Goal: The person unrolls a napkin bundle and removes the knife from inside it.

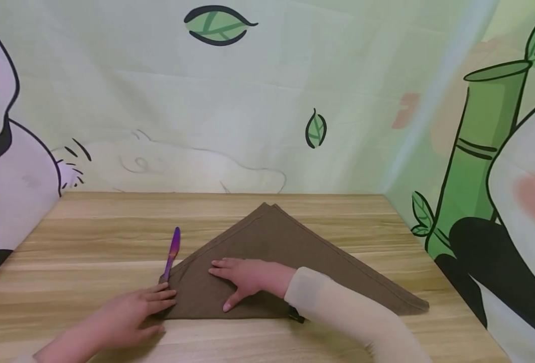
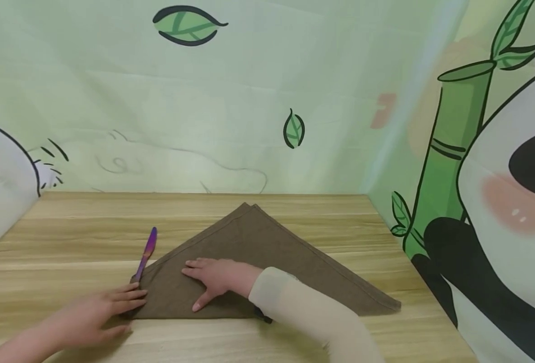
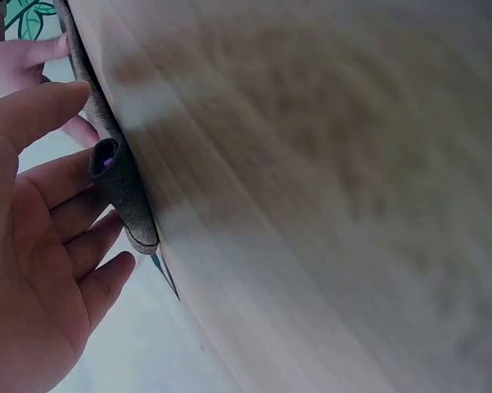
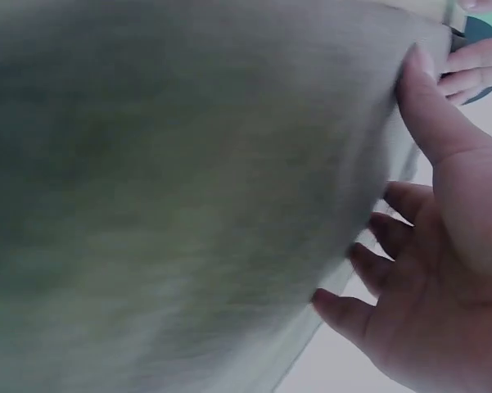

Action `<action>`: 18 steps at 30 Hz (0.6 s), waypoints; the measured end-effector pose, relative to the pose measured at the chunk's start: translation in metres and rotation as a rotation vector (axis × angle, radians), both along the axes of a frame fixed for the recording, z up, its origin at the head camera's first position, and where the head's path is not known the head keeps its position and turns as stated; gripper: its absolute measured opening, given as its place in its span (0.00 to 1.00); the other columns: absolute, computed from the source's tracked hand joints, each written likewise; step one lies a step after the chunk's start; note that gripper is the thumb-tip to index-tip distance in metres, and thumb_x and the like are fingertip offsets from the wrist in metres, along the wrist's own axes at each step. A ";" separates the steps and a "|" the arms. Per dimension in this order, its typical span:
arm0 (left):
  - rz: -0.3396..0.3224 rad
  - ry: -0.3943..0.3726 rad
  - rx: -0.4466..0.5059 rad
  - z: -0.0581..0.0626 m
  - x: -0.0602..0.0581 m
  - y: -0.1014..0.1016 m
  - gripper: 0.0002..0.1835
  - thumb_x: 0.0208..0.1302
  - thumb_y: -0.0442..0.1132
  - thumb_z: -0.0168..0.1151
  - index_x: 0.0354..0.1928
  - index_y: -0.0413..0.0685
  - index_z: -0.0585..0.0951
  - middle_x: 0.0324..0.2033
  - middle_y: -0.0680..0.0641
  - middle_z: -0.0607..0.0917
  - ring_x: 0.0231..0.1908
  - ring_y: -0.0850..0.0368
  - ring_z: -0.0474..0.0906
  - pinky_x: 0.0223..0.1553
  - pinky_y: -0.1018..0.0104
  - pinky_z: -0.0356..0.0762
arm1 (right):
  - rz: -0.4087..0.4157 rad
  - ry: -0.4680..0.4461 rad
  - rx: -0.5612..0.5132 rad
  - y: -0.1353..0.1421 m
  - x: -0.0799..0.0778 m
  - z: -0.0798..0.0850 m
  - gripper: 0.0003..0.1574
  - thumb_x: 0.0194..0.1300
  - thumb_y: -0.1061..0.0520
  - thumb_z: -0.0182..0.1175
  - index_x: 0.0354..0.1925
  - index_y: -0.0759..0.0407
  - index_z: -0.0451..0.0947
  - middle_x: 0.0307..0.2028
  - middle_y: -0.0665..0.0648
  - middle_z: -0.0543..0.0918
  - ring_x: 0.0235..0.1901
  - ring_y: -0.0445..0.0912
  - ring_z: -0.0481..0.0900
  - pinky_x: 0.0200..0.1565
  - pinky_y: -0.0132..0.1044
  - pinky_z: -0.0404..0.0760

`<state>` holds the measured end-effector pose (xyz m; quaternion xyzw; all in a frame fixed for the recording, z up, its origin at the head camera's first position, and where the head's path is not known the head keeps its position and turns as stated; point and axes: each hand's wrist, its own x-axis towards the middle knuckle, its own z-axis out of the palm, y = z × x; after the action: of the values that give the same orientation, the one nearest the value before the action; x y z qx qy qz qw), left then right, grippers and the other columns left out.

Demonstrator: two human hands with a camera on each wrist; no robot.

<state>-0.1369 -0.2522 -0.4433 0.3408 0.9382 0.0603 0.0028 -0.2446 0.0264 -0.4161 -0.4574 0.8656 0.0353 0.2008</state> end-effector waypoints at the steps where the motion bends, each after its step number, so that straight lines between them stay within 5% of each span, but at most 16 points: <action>1: 0.002 0.002 -0.001 -0.001 0.000 -0.001 0.28 0.63 0.55 0.69 0.61 0.48 0.84 0.63 0.44 0.84 0.64 0.39 0.79 0.57 0.47 0.84 | -0.002 -0.013 -0.006 0.002 0.000 -0.001 0.56 0.67 0.35 0.65 0.81 0.51 0.52 0.83 0.52 0.51 0.83 0.49 0.49 0.82 0.37 0.53; 14: 0.072 0.114 0.010 -0.002 0.009 -0.020 0.28 0.59 0.56 0.73 0.58 0.51 0.86 0.61 0.46 0.86 0.58 0.42 0.84 0.50 0.50 0.86 | -0.023 -0.054 -0.046 0.010 0.002 -0.005 0.56 0.67 0.37 0.66 0.82 0.51 0.51 0.83 0.53 0.50 0.83 0.50 0.47 0.82 0.38 0.51; 18: 0.112 0.069 0.007 0.000 0.011 -0.026 0.28 0.60 0.56 0.72 0.58 0.49 0.86 0.61 0.45 0.85 0.57 0.42 0.84 0.51 0.48 0.86 | -0.027 -0.064 -0.048 0.010 0.002 -0.005 0.56 0.67 0.38 0.65 0.82 0.51 0.51 0.83 0.53 0.50 0.83 0.50 0.46 0.82 0.38 0.51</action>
<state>-0.1262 -0.2780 -0.4429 0.2897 0.9551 0.0519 -0.0340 -0.2426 0.0361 -0.4213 -0.4514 0.8654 -0.0025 0.2177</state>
